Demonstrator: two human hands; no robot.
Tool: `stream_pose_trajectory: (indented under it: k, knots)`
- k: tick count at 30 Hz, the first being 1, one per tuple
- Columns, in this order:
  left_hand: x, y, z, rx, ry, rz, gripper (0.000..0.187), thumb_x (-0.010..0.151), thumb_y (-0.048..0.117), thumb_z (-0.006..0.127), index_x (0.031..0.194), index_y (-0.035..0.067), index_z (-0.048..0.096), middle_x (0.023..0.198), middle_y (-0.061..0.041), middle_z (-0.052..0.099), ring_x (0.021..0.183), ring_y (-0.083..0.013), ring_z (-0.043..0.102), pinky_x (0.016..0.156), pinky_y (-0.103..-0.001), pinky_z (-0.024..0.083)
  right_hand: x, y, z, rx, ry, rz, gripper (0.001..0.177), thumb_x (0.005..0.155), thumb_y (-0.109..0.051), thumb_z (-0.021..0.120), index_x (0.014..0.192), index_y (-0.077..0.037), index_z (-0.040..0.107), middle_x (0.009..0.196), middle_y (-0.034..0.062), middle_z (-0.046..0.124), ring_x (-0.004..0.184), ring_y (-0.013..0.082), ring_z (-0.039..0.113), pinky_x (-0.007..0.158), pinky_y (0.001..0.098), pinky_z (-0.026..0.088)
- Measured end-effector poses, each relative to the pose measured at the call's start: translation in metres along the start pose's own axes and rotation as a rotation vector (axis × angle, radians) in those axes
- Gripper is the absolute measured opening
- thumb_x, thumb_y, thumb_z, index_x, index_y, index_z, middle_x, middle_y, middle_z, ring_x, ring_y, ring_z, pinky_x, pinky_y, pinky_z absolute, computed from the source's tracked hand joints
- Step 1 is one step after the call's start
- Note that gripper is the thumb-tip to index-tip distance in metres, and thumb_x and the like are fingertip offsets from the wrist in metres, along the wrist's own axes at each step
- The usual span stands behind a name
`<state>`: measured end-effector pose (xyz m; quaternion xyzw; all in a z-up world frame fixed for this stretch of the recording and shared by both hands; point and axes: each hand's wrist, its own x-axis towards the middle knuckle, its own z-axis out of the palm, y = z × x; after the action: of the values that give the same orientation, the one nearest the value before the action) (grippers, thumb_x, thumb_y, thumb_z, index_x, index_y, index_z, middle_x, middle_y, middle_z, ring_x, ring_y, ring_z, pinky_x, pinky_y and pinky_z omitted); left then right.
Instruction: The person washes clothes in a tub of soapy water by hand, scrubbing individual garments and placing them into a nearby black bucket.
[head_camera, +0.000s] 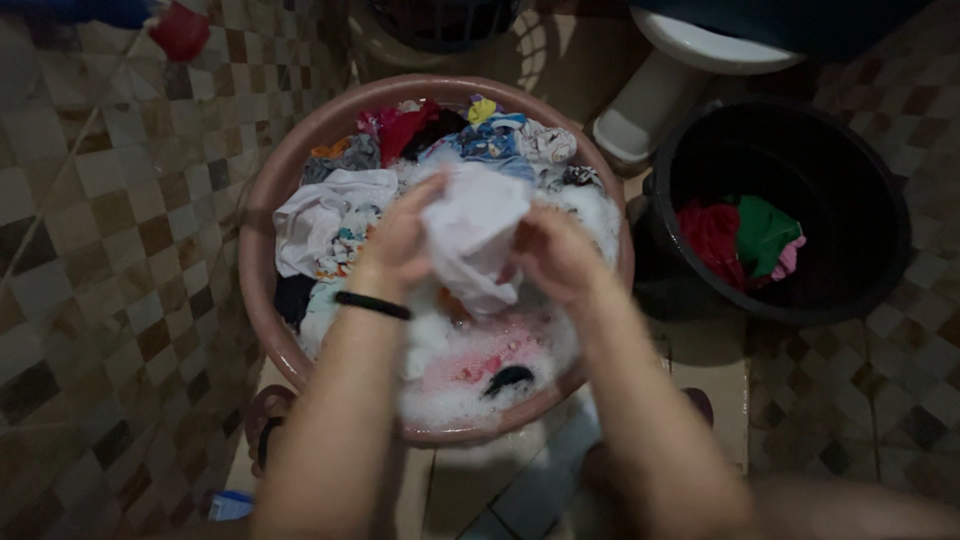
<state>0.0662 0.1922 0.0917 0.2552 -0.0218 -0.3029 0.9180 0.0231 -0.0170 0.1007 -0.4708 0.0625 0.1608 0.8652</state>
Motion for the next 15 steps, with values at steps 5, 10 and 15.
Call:
stream_pose_trajectory:
  k: [5,10,15]
  knots:
    - [-0.042,0.053,-0.073,0.409,0.261,-0.006,0.047,0.099,0.022,0.061,0.136,-0.006,0.058,0.132,-0.019,0.067,0.118,-0.0301,0.067,0.105,-0.044,0.054,-0.033,-0.088,-0.058,-0.431,0.330,-0.430,0.019,0.088,-0.014,0.069,0.101,0.000,0.072,0.089,0.0053,0.067,0.080,0.0182,0.059,0.071,0.0315,0.046]
    - [-0.030,0.033,-0.121,0.422,0.127,0.057,0.048,0.099,0.025,0.058,0.136,-0.004,0.060,0.131,-0.017,0.067,0.115,-0.0273,0.068,0.102,-0.041,0.055,-0.020,-0.047,-0.095,-1.046,0.673,-0.469,0.023,0.087,-0.017,0.071,0.107,-0.006,0.068,0.091,0.0034,0.071,0.080,0.0131,0.069,0.071,0.0277,0.057]
    - [0.048,-0.104,-0.117,1.467,0.131,-0.103,0.062,0.102,0.046,0.058,0.135,-0.007,0.054,0.136,-0.025,0.058,0.124,-0.0365,0.056,0.102,-0.047,0.046,0.020,0.071,-0.081,-1.944,0.191,0.091,0.090,0.075,-0.042,0.083,0.148,-0.008,0.042,0.157,0.0285,0.032,0.141,0.0564,0.028,0.114,0.0648,0.026]
